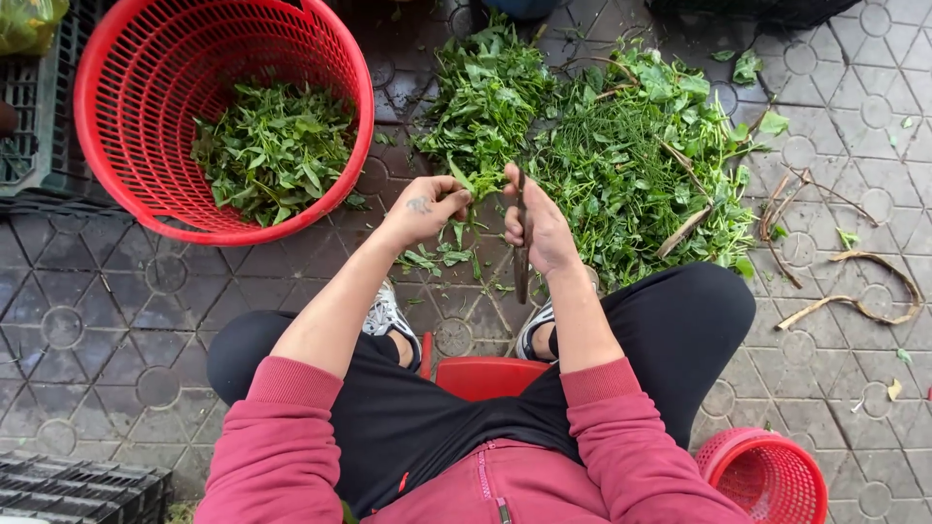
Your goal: Sorting and trimming leafy green vegetables by hand and with a small knife, placing the cleaned greens into a red basket.
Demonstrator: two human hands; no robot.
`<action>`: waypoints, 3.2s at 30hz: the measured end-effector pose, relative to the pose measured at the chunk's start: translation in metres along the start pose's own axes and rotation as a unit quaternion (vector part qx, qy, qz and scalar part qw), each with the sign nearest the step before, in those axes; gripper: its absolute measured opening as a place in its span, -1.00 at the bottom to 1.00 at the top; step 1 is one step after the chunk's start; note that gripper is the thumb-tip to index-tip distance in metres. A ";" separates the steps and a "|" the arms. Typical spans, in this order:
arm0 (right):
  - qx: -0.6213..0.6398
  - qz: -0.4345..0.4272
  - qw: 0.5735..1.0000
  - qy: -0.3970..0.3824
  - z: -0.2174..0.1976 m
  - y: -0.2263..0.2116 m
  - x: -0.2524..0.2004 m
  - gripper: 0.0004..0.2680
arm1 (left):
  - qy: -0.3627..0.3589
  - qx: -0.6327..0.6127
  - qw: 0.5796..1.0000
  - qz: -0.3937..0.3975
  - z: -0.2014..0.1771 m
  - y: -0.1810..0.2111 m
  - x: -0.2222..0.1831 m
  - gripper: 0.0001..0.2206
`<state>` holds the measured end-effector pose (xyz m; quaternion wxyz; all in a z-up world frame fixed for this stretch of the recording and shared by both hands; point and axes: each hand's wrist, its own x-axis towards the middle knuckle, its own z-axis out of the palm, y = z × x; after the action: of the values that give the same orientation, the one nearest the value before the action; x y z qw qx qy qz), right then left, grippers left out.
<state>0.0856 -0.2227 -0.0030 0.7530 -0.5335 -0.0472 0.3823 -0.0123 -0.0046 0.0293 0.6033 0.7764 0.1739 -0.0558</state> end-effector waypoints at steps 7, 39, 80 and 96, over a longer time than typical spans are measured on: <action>0.028 -0.061 0.995 0.068 -0.001 0.048 0.022 -0.85 | -0.035 0.046 0.998 -0.012 0.008 0.008 -0.003 -0.81; 0.035 -0.101 0.994 -0.020 0.011 0.021 0.014 -0.63 | 0.136 -0.251 0.958 0.013 0.023 -0.024 0.013 -0.87; 0.191 -0.039 0.967 0.166 -0.038 0.047 0.055 -0.69 | 0.116 0.068 0.990 0.043 -0.048 0.047 -0.048 -0.80; -0.513 0.230 0.825 0.051 -0.056 0.220 0.128 -0.61 | 0.279 0.455 0.843 -0.066 -0.225 -0.041 -0.069 -0.63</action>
<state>0.0869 -0.1554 -0.2550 0.2617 -0.8572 -0.0738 0.4373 -0.1183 0.2057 0.0717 0.1035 0.9329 0.3412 0.0507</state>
